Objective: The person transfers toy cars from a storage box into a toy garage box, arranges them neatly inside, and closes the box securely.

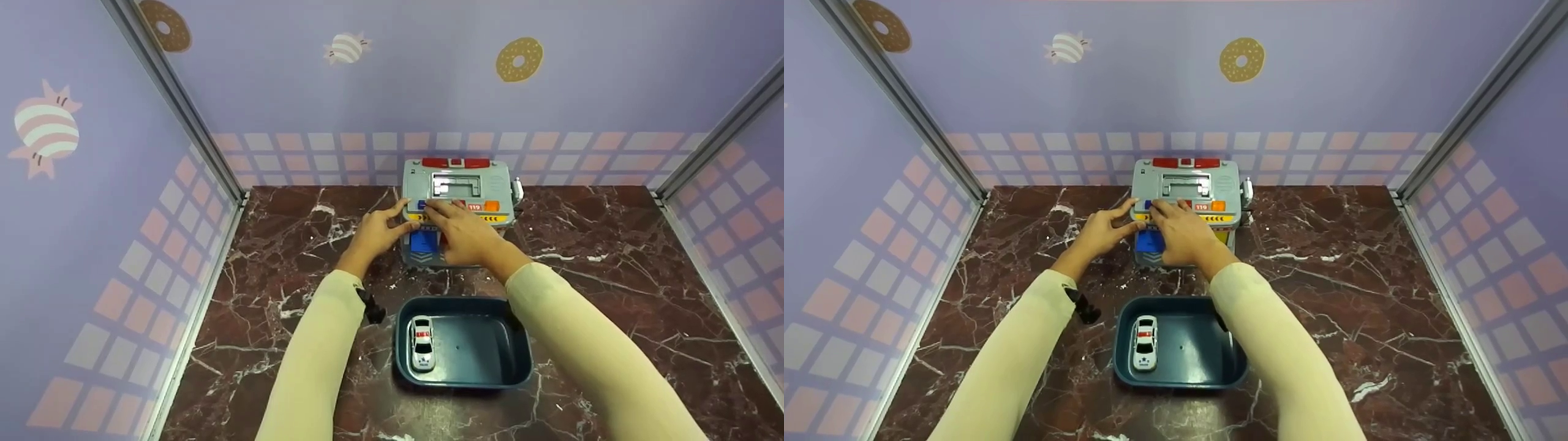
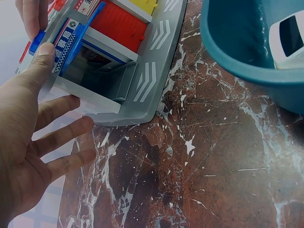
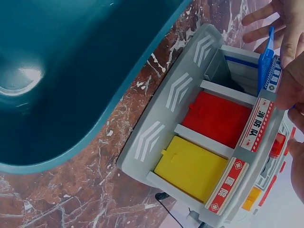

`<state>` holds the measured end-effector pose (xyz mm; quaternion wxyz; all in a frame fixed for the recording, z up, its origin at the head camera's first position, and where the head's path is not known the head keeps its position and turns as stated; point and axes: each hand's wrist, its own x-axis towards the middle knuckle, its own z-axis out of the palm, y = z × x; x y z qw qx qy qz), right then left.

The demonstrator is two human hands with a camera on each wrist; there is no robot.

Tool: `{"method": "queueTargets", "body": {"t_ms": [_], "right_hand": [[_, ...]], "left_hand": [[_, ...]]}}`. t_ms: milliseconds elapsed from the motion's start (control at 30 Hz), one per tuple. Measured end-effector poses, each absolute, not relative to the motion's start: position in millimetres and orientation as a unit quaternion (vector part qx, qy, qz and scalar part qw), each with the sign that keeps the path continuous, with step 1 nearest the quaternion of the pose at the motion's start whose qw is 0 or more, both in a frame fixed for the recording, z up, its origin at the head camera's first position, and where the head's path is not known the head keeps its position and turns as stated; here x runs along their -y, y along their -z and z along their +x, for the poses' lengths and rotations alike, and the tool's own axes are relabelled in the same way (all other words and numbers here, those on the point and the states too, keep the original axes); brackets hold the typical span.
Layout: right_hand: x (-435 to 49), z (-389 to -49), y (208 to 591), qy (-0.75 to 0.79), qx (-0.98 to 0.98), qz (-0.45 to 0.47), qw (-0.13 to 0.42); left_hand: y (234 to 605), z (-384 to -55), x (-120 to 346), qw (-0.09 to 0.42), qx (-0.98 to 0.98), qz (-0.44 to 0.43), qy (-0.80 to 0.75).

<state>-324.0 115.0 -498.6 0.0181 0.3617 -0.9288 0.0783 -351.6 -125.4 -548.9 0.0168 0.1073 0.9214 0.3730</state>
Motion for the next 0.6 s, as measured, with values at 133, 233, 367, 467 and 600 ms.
{"method": "queueTargets", "body": {"t_ms": [133, 233, 367, 467, 600], "right_hand": [[-118.9, -321.9, 498.9, -0.073, 0.927, 0.368, 0.029], [-121.3, -320.3, 500.5, -0.075, 0.924, 0.373, 0.039], [-124.8, -318.2, 500.5, -0.078, 0.924, 0.374, 0.033], [-128.1, -316.6, 499.0, -0.081, 0.924, 0.372, 0.023], [-133.4, -314.0, 498.1, -0.088, 0.923, 0.374, 0.024]], "left_hand": [[548.4, -351.7, 124.6, 0.019, -0.923, 0.103, -0.371], [548.0, -351.0, 124.5, 0.023, -0.924, 0.098, -0.37], [547.6, -349.7, 124.6, 0.03, -0.923, 0.1, -0.371], [547.0, -349.2, 124.9, 0.029, -0.922, 0.103, -0.371], [547.8, -350.2, 124.9, 0.022, -0.926, 0.103, -0.363]]}}
